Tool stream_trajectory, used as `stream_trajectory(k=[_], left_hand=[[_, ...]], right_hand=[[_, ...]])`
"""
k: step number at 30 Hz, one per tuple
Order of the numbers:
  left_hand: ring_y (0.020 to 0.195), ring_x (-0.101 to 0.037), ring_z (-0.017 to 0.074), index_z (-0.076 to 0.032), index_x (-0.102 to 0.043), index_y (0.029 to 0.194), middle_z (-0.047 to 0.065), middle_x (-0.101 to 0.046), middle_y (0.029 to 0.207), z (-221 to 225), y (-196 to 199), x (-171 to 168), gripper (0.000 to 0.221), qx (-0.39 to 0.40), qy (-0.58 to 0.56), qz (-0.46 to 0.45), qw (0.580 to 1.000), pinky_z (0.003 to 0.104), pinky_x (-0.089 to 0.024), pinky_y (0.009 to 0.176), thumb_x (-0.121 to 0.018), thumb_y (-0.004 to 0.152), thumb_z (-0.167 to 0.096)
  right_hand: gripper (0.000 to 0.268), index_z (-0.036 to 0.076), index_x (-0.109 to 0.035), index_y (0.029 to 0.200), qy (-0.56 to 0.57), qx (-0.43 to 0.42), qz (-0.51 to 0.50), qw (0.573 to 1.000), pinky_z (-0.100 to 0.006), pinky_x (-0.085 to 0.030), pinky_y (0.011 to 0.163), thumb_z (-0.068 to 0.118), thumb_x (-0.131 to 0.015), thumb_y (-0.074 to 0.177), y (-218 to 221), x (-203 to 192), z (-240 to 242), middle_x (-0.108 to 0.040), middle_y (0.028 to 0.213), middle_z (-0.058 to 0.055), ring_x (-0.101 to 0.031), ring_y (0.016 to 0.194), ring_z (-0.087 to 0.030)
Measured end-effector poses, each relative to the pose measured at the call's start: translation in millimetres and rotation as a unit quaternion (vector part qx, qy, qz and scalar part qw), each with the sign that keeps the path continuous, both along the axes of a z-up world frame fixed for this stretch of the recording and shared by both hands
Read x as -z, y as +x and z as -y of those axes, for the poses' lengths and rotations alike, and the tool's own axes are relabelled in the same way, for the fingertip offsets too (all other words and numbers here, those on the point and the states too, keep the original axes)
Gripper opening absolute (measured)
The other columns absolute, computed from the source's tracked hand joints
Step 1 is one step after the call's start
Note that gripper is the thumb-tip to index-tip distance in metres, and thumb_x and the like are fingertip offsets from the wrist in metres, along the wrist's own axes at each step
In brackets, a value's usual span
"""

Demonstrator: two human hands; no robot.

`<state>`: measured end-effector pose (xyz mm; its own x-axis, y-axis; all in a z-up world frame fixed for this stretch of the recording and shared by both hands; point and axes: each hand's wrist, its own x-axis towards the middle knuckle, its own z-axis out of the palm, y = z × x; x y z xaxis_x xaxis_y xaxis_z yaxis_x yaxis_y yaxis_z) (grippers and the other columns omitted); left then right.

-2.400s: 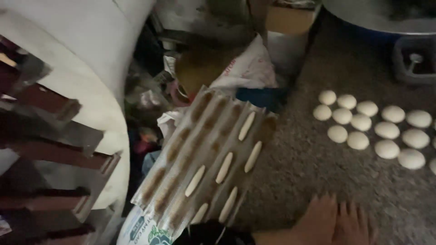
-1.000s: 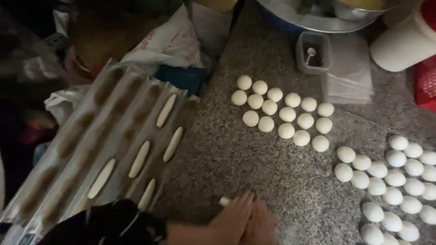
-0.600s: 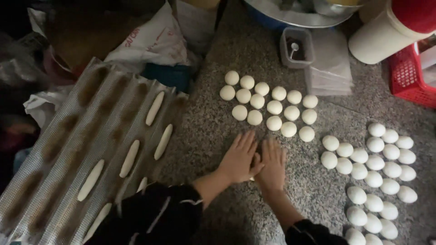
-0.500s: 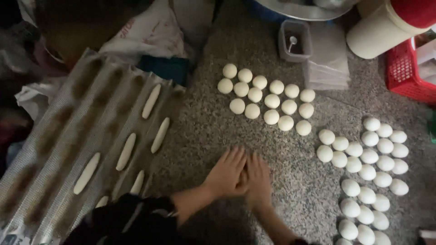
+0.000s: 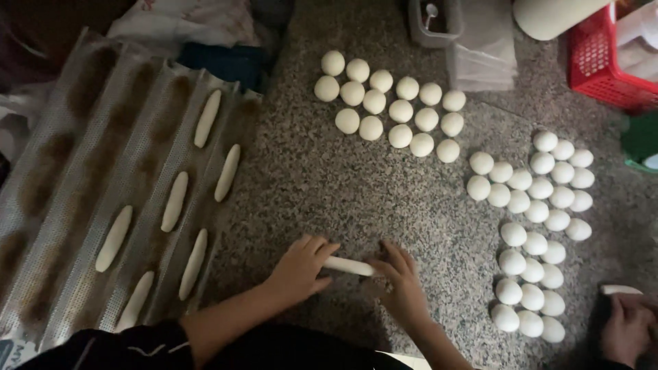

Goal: Shaping small dough balls into elongated cylinders and placing them onto a baguette baking tray

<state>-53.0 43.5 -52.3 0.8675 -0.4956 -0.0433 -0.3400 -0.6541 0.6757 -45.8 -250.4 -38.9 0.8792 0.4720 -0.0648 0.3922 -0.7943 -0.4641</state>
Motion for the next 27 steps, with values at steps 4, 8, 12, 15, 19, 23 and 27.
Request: stream_trajectory(k=[4,8,12,15,19,23,27], left_hand=[[0.112,-0.055,0.0313,-0.012,-0.062,0.143,0.009,-0.057,0.120,14,19,-4,0.054,0.039,0.022,-0.098,0.994,0.047,-0.049,0.089,-0.080,0.092,-0.015],[0.116,-0.050,0.0354,-0.024,-0.065,0.139,0.010,-0.047,0.119,9,20,-30,0.051,0.056,0.047,-0.295,0.953,0.050,-0.051,0.079,-0.066,0.089,-0.014],[0.107,-0.063,0.0291,-0.013,-0.066,0.142,0.014,-0.038,0.152,-18,11,-68,0.066,0.027,0.046,-0.432,0.900,0.043,-0.055,0.085,-0.080,0.081,-0.036],[0.073,-0.054,0.0105,-0.013,-0.070,0.101,-0.003,-0.060,0.082,-47,-4,-75,0.051,0.029,-0.108,-0.438,0.892,0.032,-0.040,0.065,-0.079,0.079,-0.059],[0.087,-0.063,0.0091,-0.019,-0.075,0.125,-0.004,-0.068,0.102,-75,-16,-82,0.054,-0.148,-0.150,-0.584,0.784,0.028,-0.043,0.074,-0.071,0.088,-0.060],[0.074,-0.053,0.0081,-0.017,-0.075,0.119,-0.006,-0.062,0.087,-128,-15,-47,0.042,-0.279,-0.166,-0.555,0.766,0.028,-0.038,0.069,-0.066,0.098,-0.053],[0.158,-0.036,0.0385,-0.011,-0.037,0.164,0.015,-0.033,0.171,-180,64,-209,0.120,-0.475,-0.012,-0.569,0.671,0.052,-0.032,0.129,-0.049,0.076,-0.091]], right_hand=[[0.034,0.018,-0.078,0.110,0.029,0.056,-0.079,0.995,-0.053,-0.047,0.095,0.017,-0.089,0.078,9,-8,-6,-0.067,0.127,-0.010,-0.059,0.117,-0.035],[0.034,0.024,-0.077,0.105,0.055,0.096,-0.194,0.975,-0.037,-0.058,0.082,0.006,-0.084,0.077,19,-35,-24,-0.082,0.108,0.000,-0.077,0.100,-0.023],[0.020,0.017,-0.081,0.108,0.130,0.066,-0.295,0.944,-0.039,-0.059,0.098,0.010,-0.078,0.089,21,-67,-59,-0.081,0.119,-0.002,-0.078,0.117,-0.020],[0.020,0.020,-0.074,0.099,0.251,0.000,-0.223,0.942,-0.038,-0.057,0.081,0.003,-0.077,0.089,15,-50,-74,-0.080,0.109,-0.003,-0.078,0.100,-0.021],[0.041,0.015,-0.073,0.120,0.198,-0.002,-0.169,0.966,-0.036,-0.056,0.095,0.022,-0.086,0.081,14,9,-83,-0.079,0.118,-0.006,-0.075,0.111,-0.022],[0.110,0.007,-0.021,0.166,-0.015,-0.006,-0.007,1.000,-0.058,-0.013,0.128,0.048,-0.081,0.084,2,61,-62,-0.019,0.174,-0.019,-0.016,0.160,-0.043],[0.106,0.007,-0.019,0.167,-0.154,-0.007,0.041,0.987,-0.055,-0.022,0.127,0.066,-0.064,0.091,-5,73,-64,-0.016,0.177,-0.013,-0.016,0.161,-0.035]])
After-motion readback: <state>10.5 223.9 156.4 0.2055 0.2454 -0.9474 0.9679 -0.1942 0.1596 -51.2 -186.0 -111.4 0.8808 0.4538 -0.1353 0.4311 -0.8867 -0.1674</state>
